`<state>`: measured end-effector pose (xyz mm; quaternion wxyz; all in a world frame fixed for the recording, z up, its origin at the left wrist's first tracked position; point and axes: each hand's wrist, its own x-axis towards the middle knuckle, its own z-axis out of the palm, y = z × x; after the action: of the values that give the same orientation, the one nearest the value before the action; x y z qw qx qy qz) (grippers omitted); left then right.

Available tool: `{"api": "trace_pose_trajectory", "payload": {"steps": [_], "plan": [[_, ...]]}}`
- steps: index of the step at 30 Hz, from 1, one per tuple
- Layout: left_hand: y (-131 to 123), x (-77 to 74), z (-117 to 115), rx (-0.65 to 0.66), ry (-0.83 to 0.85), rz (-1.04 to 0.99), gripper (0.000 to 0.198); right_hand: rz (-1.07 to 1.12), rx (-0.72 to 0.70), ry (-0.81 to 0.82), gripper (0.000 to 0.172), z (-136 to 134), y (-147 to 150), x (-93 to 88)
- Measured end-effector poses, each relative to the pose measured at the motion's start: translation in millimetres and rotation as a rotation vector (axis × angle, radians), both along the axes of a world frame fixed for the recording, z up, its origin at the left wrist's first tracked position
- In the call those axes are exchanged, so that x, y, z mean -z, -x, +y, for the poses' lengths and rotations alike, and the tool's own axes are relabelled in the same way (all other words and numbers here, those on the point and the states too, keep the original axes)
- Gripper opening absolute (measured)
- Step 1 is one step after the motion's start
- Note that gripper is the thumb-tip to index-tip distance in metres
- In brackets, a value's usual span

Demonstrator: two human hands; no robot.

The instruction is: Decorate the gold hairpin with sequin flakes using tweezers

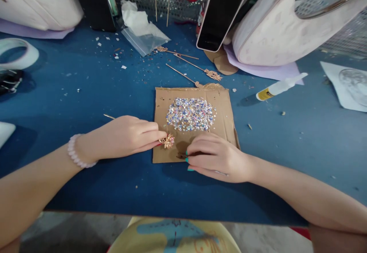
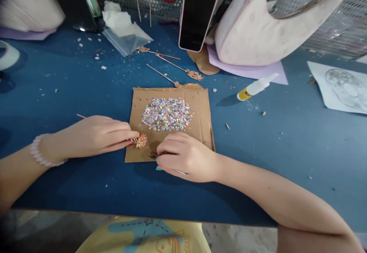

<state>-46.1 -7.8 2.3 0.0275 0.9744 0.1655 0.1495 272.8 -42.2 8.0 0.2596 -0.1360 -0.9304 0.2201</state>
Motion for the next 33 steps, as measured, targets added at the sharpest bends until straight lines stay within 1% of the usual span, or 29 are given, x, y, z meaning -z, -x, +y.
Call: {"api": "trace_pose_trajectory", "payload": {"steps": [4,8,16,22,26,30,33], "plan": [[3,2.0,-1,-0.006,0.022,0.014,0.03,-0.014,0.027,-0.025,0.024,0,0,-1.5],[7,1.2,-1,-0.021,0.089,0.009,0.026,-0.019,0.019,-0.032,0.024,0,1,-0.5],[14,-5.0,10,-0.025,-0.054,0.071,0.034,-0.006,-0.01,-0.052,0.019,0,1,1.6],[9,-11.9,7,0.004,-0.112,0.143,0.04,-0.017,-0.014,-0.112,0.02,1,3,2.7],[8,-11.5,6,-0.016,-0.081,0.182,0.04,-0.012,-0.008,-0.155,0.019,0,3,3.8],[10,-4.7,7,-0.026,-0.004,0.158,0.036,-0.013,-0.009,-0.303,0.017,-3,3,5.9],[9,-0.6,7,-0.028,0.049,0.122,0.032,-0.018,-0.009,-0.299,0.018,-3,4,6.3]]}}
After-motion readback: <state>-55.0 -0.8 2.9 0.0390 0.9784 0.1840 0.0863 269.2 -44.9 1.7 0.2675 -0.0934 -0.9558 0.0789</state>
